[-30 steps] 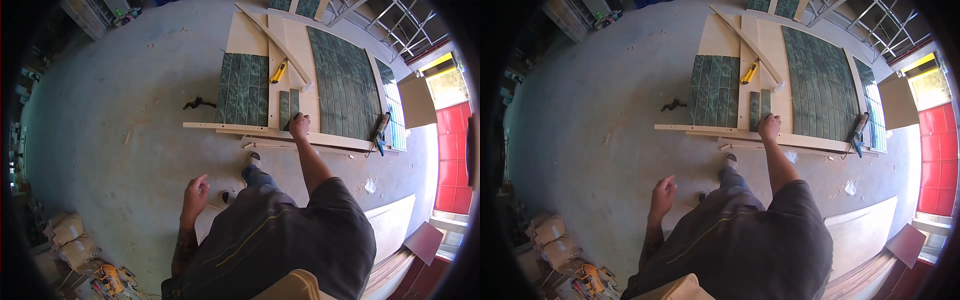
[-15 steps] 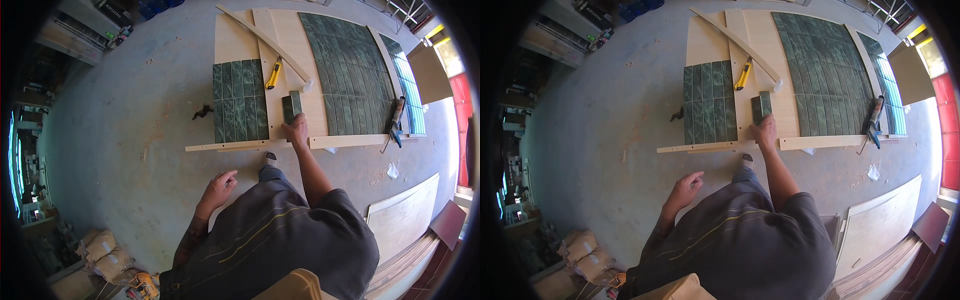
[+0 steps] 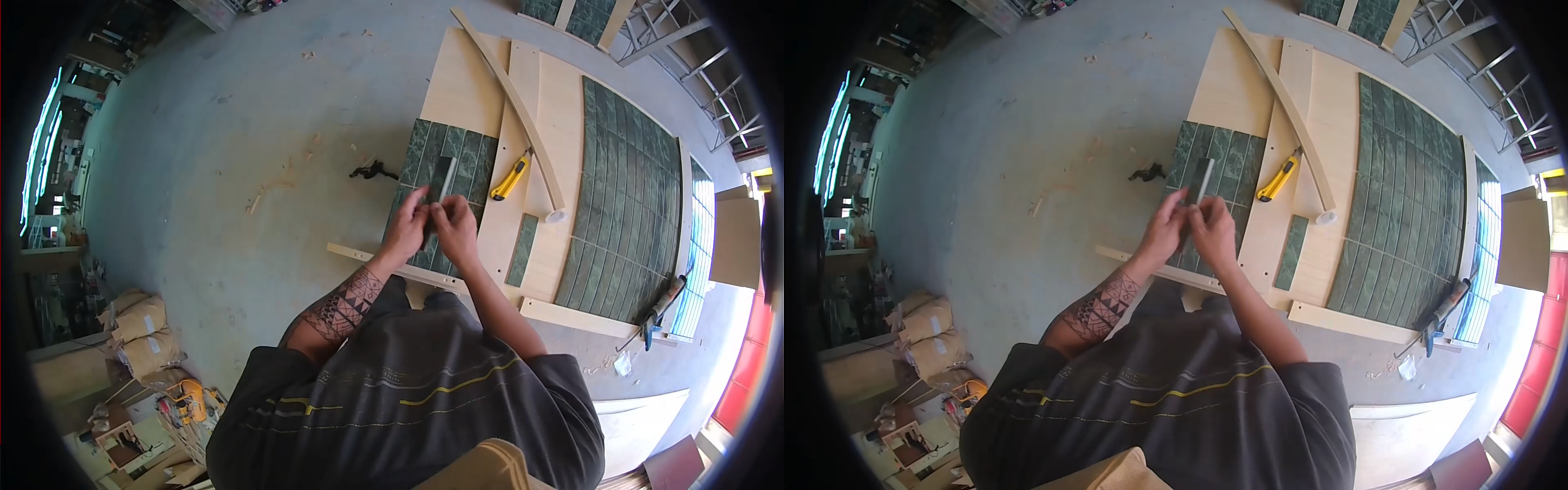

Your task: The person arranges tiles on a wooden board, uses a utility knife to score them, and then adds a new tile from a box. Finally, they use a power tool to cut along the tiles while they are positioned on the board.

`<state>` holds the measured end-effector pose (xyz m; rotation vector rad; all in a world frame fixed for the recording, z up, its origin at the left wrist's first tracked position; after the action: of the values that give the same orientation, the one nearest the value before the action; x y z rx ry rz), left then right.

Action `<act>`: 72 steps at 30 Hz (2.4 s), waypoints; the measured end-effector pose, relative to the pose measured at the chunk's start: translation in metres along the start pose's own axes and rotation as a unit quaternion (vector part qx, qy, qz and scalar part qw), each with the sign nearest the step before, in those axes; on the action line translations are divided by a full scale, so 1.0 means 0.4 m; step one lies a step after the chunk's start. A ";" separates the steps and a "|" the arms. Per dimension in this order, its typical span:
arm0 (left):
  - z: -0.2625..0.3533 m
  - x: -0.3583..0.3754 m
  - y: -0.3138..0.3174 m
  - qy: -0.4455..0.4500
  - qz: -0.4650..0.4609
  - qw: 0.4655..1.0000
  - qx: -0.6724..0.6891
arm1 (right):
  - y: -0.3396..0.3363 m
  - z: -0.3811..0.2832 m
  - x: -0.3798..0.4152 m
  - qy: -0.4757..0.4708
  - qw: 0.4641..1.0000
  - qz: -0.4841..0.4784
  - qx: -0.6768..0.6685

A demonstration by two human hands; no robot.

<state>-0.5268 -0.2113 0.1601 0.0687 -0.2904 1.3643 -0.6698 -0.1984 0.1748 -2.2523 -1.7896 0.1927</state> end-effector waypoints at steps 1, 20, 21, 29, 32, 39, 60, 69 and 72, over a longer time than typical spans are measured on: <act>-0.018 -0.020 -0.046 -0.074 0.015 0.995 0.068 | 0.052 -0.004 -0.026 0.021 0.998 -0.030 -0.059; -0.330 -0.509 -0.149 -0.135 -0.076 0.897 0.414 | 0.265 0.083 -0.297 -0.046 0.864 -0.208 0.457; -0.331 -0.509 -0.143 -0.135 -0.086 0.891 0.425 | 0.272 0.078 -0.296 -0.043 0.862 -0.208 0.459; -0.347 -0.518 -0.144 -0.152 -0.099 0.888 0.422 | 0.288 0.077 -0.302 0.000 0.857 -0.216 0.468; -0.354 -0.517 -0.144 -0.153 -0.099 0.891 0.416 | 0.291 0.058 -0.307 0.024 0.858 -0.220 0.464; -0.334 -0.509 -0.141 -0.142 -0.093 0.901 0.400 | 0.290 0.060 -0.307 0.035 0.863 -0.216 0.455; -0.286 -0.563 -0.131 -0.174 -0.127 0.875 0.433 | 0.302 0.087 -0.299 0.017 0.855 -0.189 0.483; -0.309 -0.511 -0.139 -0.195 -0.153 0.876 0.413 | 0.301 0.090 -0.296 0.014 0.859 -0.184 0.477; -0.318 -0.482 -0.146 -0.184 -0.177 0.878 0.404 | 0.299 0.083 -0.296 0.016 0.852 -0.194 0.486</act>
<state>-0.4829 -0.3797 -0.0026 1.0429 0.0022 1.0162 -0.5941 -0.3343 0.1028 -1.1532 -1.5418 0.7666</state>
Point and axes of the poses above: each hand's wrist, its own x-axis away from the middle knuckle, its own y-axis out of the palm, z = x × y, the point moved 5 cm from there along -x, towards the middle knuckle
